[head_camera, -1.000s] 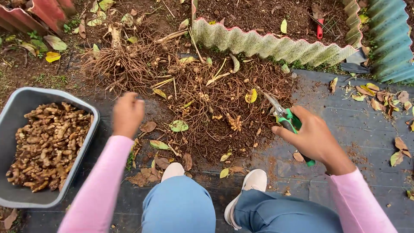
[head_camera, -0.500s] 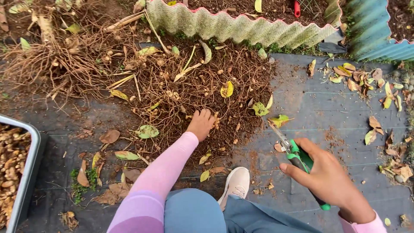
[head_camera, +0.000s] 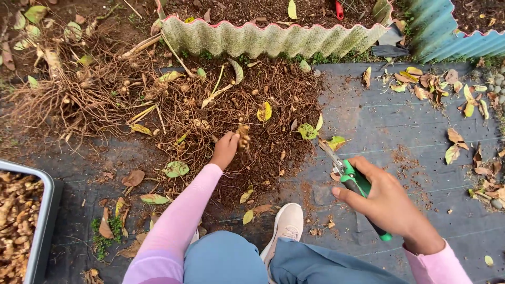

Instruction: Trimming roots from turmeric and sorting them into a container.

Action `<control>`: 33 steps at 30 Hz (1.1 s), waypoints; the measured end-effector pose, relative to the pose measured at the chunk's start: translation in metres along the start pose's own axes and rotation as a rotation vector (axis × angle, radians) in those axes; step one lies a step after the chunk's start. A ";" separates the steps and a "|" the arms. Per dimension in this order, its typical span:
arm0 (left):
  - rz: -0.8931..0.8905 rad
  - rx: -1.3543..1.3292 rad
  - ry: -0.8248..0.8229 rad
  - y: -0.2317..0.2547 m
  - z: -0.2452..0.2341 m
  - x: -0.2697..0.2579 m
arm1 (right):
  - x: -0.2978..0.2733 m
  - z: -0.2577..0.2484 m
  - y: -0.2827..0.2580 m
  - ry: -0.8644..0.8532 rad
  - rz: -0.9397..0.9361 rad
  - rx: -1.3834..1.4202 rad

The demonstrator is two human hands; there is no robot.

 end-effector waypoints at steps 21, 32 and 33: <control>0.314 -0.955 -0.002 0.253 -0.121 -0.251 | 0.012 0.019 -0.158 0.223 -0.411 0.585; 0.367 -1.054 0.043 0.231 -0.117 -0.267 | 0.011 0.045 -0.208 0.099 -0.626 0.620; 0.367 -1.051 0.042 0.231 -0.117 -0.268 | 0.014 0.050 -0.206 0.109 -0.587 0.572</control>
Point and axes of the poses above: each hand's wrist, its own x-axis towards the middle knuckle, its own z-axis out of the palm, y = z × x, the point moved 5 cm from there along x, towards the middle knuckle, and after that the axes turned 10 degrees about -x, right-handed, at the moved point
